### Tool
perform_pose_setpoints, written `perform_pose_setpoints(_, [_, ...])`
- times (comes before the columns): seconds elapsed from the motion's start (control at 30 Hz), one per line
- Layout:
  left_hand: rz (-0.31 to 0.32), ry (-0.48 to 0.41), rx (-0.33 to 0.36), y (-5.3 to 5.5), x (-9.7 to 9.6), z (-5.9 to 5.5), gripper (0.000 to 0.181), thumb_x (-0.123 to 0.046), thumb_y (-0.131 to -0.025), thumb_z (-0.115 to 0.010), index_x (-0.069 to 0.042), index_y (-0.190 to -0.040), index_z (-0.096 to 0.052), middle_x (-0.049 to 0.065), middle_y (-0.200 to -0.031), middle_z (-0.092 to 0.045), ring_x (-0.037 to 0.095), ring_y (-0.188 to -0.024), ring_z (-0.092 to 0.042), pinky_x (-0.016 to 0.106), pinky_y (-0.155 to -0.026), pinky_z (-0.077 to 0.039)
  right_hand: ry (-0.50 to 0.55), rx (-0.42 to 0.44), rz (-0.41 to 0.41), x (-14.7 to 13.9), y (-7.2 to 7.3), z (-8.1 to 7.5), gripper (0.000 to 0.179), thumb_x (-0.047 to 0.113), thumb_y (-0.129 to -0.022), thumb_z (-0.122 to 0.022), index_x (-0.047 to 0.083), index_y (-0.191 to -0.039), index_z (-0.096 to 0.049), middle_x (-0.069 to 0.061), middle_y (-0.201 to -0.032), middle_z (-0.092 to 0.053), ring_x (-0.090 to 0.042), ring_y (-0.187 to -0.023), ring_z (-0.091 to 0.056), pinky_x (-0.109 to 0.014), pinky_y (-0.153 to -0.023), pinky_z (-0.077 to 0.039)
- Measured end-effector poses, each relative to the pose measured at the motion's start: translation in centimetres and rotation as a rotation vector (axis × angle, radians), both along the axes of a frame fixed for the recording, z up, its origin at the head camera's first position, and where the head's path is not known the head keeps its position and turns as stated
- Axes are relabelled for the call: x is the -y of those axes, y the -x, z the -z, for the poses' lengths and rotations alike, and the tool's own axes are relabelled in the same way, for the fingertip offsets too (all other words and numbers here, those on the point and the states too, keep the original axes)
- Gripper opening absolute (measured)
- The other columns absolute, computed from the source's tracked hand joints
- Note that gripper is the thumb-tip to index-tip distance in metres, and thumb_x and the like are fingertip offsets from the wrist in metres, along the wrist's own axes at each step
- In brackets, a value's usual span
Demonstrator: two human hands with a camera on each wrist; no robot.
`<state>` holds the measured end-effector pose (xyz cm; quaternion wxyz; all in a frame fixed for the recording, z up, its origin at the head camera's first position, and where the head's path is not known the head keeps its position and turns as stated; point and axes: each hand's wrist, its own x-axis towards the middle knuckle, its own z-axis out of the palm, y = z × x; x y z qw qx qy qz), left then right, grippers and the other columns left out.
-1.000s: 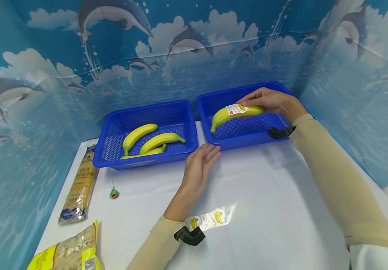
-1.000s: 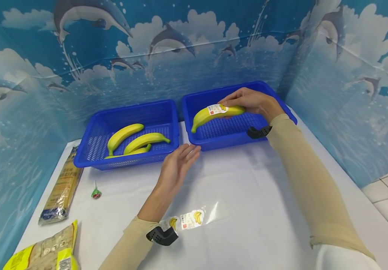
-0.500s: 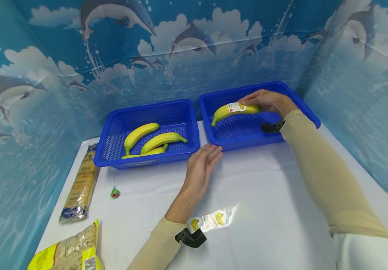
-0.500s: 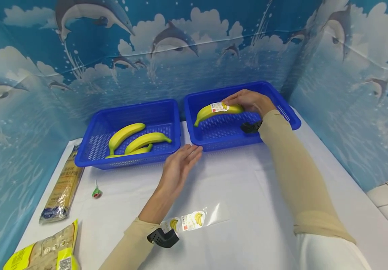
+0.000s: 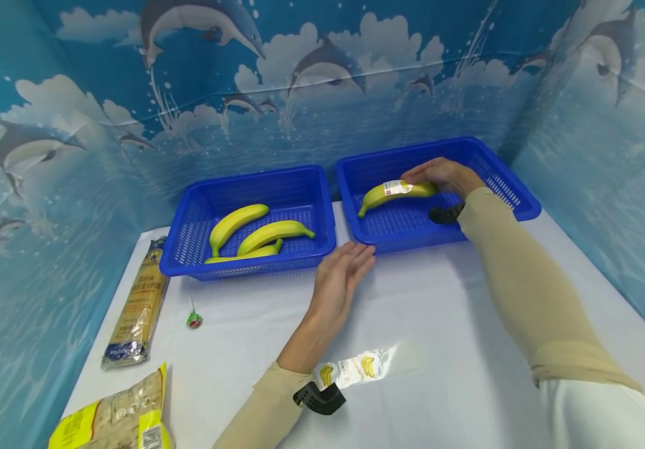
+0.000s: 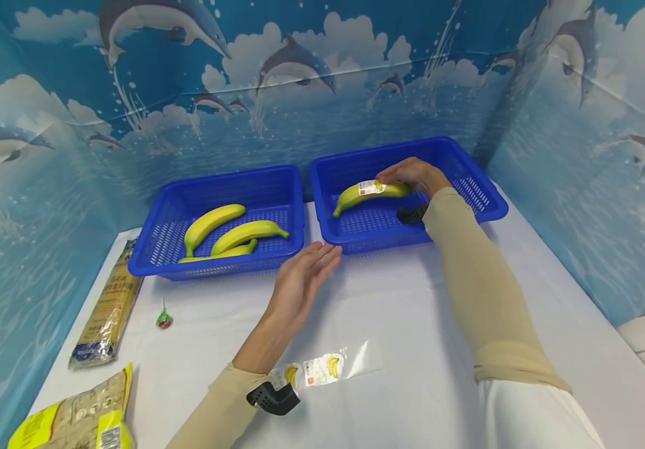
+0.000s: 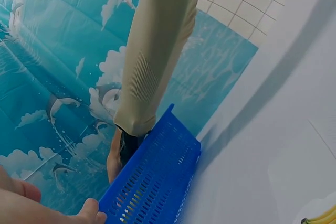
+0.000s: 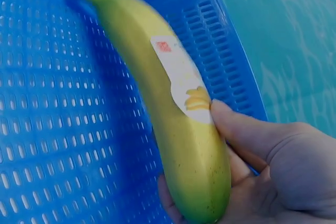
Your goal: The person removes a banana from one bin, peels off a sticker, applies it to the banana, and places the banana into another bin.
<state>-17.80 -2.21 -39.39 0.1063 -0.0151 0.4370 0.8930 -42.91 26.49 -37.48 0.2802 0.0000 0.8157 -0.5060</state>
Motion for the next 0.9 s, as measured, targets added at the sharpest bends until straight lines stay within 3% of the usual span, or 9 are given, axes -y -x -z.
perform_pose_setpoints(0.17, [0.007,0.016,-0.005,-0.1,0.0,0.0,0.059,-0.005,-0.114,-0.044,0.013,-0.165,-0.019,0.030,-0.165,-0.039,0.037,-0.150,-0.049,0.031,-0.115,-0.051,0.000,-0.024,0.010,0.5,0.2,0.4,0.052,0.011,-0.114,-0.054,0.000,-0.164,-0.041,-0.022,-0.176,-0.025,-0.038,-0.164,-0.018,-0.053,-0.134,-0.021])
perform_pose_setpoints(0.4, [0.006,0.031,-0.015,-0.1,0.0,0.1,0.059,-0.006,-0.114,-0.045,0.013,-0.164,-0.021,0.030,-0.165,-0.038,0.037,-0.150,-0.050,0.030,-0.113,-0.052,0.010,-0.030,0.026,0.9,0.9,0.8,0.048,0.008,-0.115,-0.050,0.001,-0.162,-0.046,-0.017,-0.168,-0.042,-0.035,-0.161,-0.029,-0.049,-0.132,-0.028])
perform_pose_setpoints(0.67, [0.014,0.029,-0.031,-0.1,0.1,0.3,0.059,-0.005,-0.114,-0.044,0.015,-0.164,-0.019,0.032,-0.166,-0.037,0.038,-0.151,-0.047,0.032,-0.116,-0.050,-0.011,-0.045,-0.042,1.1,0.4,0.4,0.047,0.011,-0.117,-0.043,-0.001,-0.162,-0.044,-0.021,-0.171,-0.037,-0.039,-0.161,-0.028,-0.056,-0.132,-0.024])
perform_pose_setpoints(0.9, [0.036,0.044,-0.030,-0.1,0.2,0.0,0.059,-0.005,-0.114,-0.043,0.013,-0.165,-0.018,0.031,-0.167,-0.035,0.036,-0.151,-0.047,0.030,-0.114,-0.051,0.008,-0.052,-0.165,1.1,0.2,-0.2,0.055,-0.002,-0.112,-0.025,0.001,-0.166,-0.037,-0.019,-0.172,-0.036,-0.042,-0.162,-0.022,-0.068,-0.131,-0.011])
